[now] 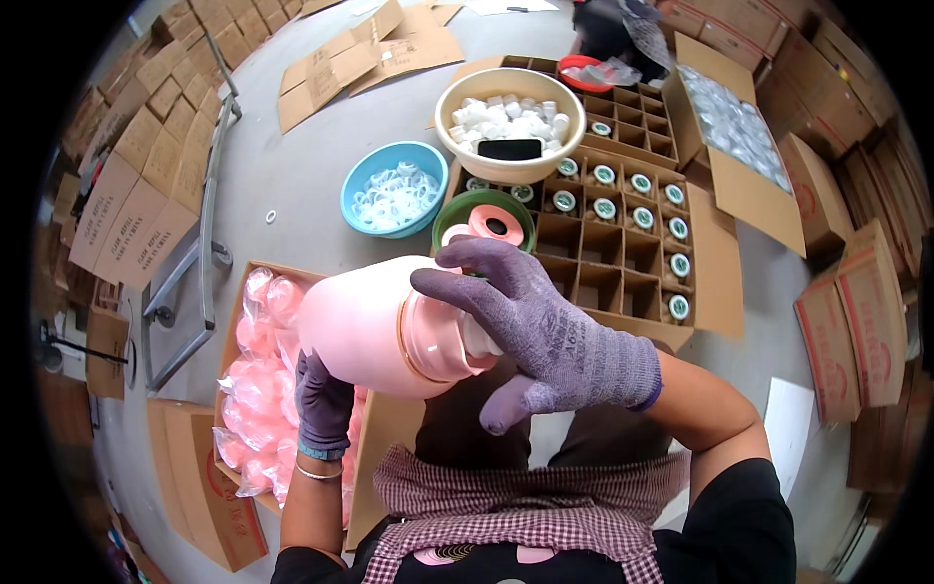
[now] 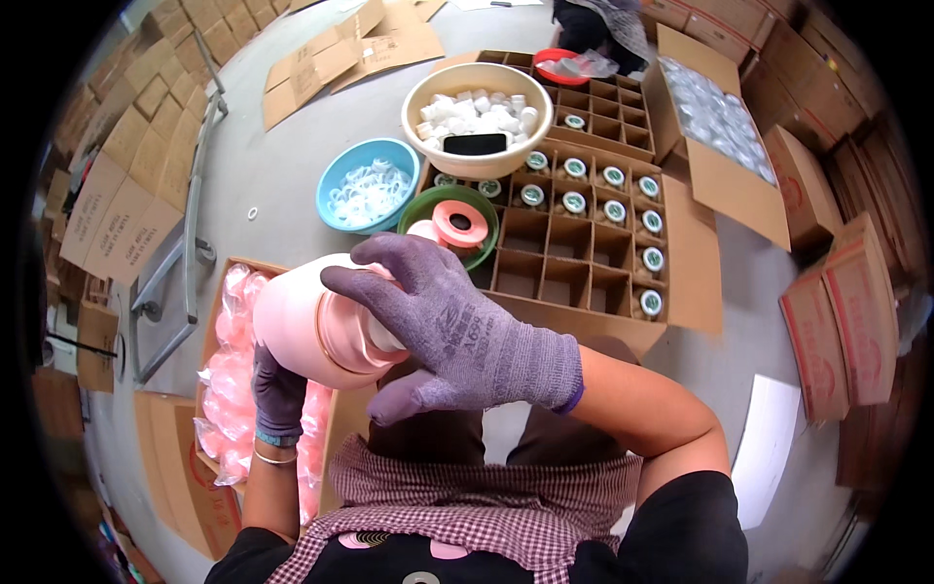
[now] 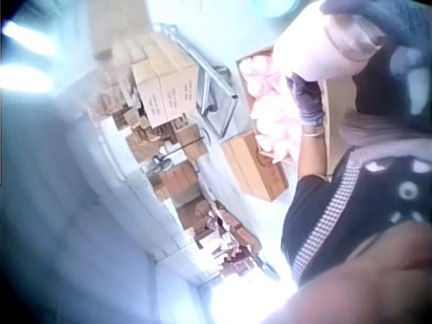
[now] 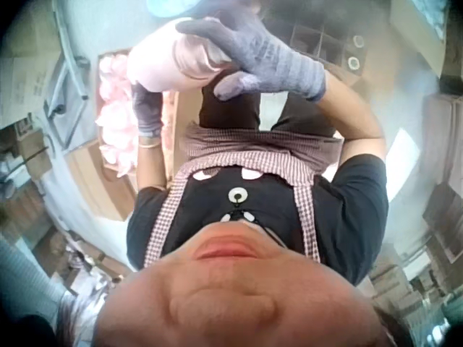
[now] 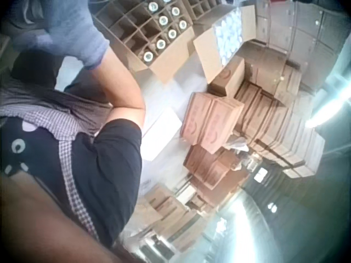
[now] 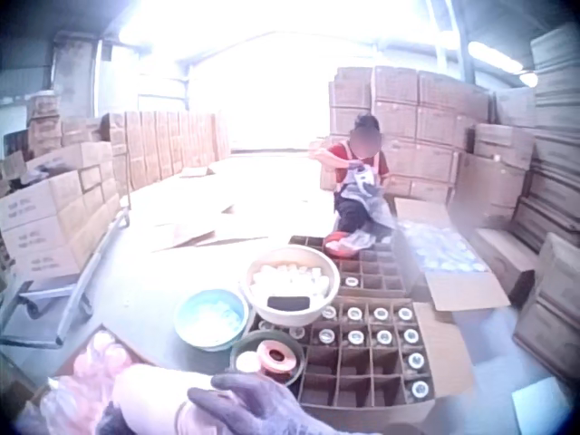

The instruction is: The person assembles pink kettles by inserting a metal mesh filter into the body, screwing on the lid, and placing the completed unit into a plastic bag. The person repeats this process for multiple units, handling components from nearby bowls and boxes.

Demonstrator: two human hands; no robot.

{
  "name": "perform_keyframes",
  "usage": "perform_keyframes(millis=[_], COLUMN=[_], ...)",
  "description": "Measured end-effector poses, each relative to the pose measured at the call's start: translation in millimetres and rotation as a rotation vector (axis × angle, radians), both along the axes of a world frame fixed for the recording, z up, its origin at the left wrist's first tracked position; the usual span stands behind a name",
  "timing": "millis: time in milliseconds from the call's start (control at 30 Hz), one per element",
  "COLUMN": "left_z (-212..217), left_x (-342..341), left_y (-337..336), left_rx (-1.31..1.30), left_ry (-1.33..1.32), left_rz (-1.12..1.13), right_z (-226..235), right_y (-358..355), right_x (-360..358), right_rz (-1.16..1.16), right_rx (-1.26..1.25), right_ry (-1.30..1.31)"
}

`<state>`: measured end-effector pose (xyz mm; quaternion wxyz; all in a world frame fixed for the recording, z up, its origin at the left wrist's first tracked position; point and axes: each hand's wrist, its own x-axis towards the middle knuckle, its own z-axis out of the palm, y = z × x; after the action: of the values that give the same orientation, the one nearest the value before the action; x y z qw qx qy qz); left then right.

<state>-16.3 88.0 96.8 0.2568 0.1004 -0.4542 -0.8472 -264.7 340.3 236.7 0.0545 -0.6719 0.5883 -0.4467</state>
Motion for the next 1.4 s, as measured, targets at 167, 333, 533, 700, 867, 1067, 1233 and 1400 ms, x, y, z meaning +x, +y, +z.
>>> perform_keyframes(millis=[167,333,533,700,867,1067,1233,1400], left_z=[23,70,44,-33,-47,-41,-25,40], left_x=[19,28,78,123,101,99,73,42], left_y=[16,15,-25,-53,-47,-52,-47,-9], left_rx=[-0.137,-0.451,-0.353,0.037,0.242,0.286,0.185,-0.256], left_ry=[0.036,-0.119,-0.199,-0.126,-0.191,-0.201,-0.143,-0.120], left_rz=[-0.048,0.155,0.252,0.336,0.359,0.470,0.338,0.294], right_z=[-4,-73,-116,-204,-278,-196,-63,-25], right_y=[44,55,-2,-102,-181,-191,-105,-32], right_x=[37,54,-10,-106,-142,-122,-58,-12], right_rz=[-0.130,-0.003,-0.192,-0.418,-0.405,-0.368,0.098,-0.145], right_rx=[-0.032,-0.034,0.240,0.566,0.645,0.648,-0.125,-0.100], right_ry=[0.027,-0.123,-0.713,0.208,0.872,0.356,-0.067,0.436])
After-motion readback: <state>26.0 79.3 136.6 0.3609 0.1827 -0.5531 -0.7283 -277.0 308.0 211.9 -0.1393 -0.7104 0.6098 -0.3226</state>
